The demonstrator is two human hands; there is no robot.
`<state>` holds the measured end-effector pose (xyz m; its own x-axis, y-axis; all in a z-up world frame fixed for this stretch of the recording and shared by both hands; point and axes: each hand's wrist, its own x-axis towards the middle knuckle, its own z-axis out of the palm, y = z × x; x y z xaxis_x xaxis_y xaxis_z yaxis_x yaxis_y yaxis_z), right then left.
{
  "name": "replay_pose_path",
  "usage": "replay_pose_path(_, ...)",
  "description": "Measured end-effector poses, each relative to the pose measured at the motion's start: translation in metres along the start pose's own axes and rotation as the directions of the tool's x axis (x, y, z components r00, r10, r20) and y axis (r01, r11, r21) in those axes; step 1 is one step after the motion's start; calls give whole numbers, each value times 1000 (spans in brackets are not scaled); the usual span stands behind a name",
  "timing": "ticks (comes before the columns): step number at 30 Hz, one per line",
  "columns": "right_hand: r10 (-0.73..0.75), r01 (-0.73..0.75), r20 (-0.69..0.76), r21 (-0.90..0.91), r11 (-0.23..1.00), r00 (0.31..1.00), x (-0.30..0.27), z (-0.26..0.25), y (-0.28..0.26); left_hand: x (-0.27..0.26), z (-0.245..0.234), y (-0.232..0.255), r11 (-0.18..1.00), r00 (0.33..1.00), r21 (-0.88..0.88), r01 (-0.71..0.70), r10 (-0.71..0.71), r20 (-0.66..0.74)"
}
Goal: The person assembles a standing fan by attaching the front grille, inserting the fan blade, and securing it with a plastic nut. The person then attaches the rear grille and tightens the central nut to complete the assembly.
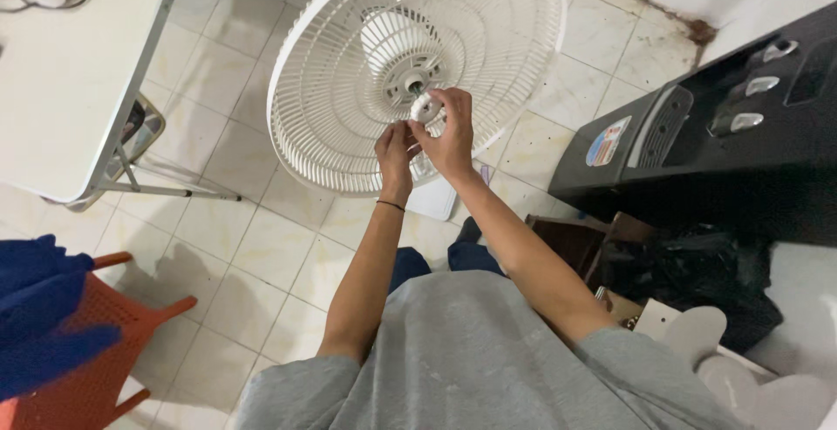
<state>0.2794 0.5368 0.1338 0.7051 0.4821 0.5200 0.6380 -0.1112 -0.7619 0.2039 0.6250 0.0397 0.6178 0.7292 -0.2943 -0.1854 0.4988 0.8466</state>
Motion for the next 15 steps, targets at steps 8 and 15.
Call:
replay_pose_path(8, -72, 72, -23, -13, 997, 997, 14, 23, 3, 18, 3, 21, 986, 996, -158, 57, -45, 80)
replay_pose_path(15, -55, 51, -95, -42, 998, 994, 20, 40, 3, 26, -4, 25, 993, 989, -105, 58, -43, 140)
